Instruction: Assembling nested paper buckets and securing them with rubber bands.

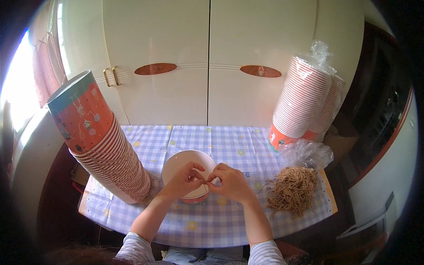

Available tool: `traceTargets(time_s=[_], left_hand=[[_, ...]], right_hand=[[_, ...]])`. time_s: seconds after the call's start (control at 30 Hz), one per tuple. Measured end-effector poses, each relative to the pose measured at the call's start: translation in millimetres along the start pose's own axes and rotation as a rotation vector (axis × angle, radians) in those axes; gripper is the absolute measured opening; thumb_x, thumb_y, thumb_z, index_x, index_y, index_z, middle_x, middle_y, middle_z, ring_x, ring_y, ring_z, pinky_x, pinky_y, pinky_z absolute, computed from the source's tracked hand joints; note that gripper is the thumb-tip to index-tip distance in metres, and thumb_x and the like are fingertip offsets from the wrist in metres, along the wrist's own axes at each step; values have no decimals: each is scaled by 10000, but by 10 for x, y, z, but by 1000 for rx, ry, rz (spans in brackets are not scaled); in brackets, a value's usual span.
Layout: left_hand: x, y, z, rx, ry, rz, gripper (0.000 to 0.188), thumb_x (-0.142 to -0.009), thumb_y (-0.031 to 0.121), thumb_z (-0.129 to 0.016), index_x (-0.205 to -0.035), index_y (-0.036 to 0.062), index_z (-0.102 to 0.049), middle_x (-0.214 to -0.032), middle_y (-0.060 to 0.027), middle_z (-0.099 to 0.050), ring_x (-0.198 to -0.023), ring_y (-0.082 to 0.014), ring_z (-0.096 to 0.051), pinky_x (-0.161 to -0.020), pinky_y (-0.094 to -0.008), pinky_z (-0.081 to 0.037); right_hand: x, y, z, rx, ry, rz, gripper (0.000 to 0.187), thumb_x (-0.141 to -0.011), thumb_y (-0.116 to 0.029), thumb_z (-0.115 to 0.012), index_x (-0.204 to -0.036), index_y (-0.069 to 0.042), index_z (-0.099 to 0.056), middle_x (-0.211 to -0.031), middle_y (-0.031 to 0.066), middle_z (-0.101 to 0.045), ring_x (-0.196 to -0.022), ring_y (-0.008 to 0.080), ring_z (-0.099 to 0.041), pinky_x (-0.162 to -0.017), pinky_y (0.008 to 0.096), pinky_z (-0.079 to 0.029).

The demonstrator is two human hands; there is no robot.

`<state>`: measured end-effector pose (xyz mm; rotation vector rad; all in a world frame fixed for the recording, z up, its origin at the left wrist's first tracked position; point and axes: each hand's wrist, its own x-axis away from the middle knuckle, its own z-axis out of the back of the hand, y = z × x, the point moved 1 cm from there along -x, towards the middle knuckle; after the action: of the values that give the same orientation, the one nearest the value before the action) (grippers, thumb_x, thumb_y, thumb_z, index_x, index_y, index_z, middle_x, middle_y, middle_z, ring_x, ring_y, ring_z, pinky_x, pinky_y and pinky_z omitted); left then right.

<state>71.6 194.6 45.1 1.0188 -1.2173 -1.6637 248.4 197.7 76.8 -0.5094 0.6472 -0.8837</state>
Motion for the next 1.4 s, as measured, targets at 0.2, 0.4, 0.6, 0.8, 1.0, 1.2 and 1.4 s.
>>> traceTargets(time_s=[0.2,0.4,0.6,0.8,1.0,1.2,1.4], left_hand=[[0,9,-8,-31,5,-23,324,-747,107,-593,-1040,44,-470,-780,-44,-613,-711,-94,-540,-633,-232,-397],[33,41,-28,-105,13,-39,328,-745,127,-605,-1044,60,-487,-792,-38,-617,-703,-99,-550,-607,-250,-413],[26,-20,-35,-235,15,-88,269,-752,126,-560,-1014,67,-540,-794,-27,-606,-679,-102,-534,-573,-268,-440],[26,6,-23,-107,20,-40,249,-759,106,-533,-1001,47,-538,-796,-13,-589,-669,-83,-505,-568,-243,-431],[21,26,-19,-30,-24,-42,281,-766,93,-532,-1038,29,-499,-804,-12,-583,-674,-64,-488,-566,-235,-427],[15,33,-22,-26,-46,-15,308,-777,89,-534,-1073,29,-471,-801,-21,-578,-681,-64,-485,-568,-233,-431],[15,37,-22,16,-55,-10,308,-785,82,-533,-1079,20,-460,-804,-32,-577,-710,-74,-507,-603,-229,-429]], right_hand=[[5,-9,-31,19,23,-6,124,-676,-167,-683,-761,-86,-646,-773,15,-563,-608,134,-536,-558,243,-446],[7,-7,-52,38,-6,-42,134,-697,-202,-618,-761,-84,-620,-825,43,-577,-676,194,-574,-636,304,-466],[-25,211,-106,-487,-94,-194,94,-746,-135,-588,-777,-46,-584,-759,29,-555,-655,118,-526,-608,252,-446],[-38,108,2,-433,-91,-76,111,-709,-75,-662,-794,-83,-590,-763,-31,-503,-661,64,-448,-548,189,-358],[-31,-7,56,-229,-88,-14,205,-661,-98,-716,-843,-94,-619,-788,-18,-529,-707,97,-485,-601,229,-387],[-45,96,9,-263,-98,-65,114,-724,-86,-662,-830,-64,-627,-801,7,-589,-676,94,-510,-578,230,-402],[-47,126,-6,-344,-27,-129,151,-745,-169,-646,-838,-51,-629,-771,55,-603,-631,142,-528,-584,255,-432]])
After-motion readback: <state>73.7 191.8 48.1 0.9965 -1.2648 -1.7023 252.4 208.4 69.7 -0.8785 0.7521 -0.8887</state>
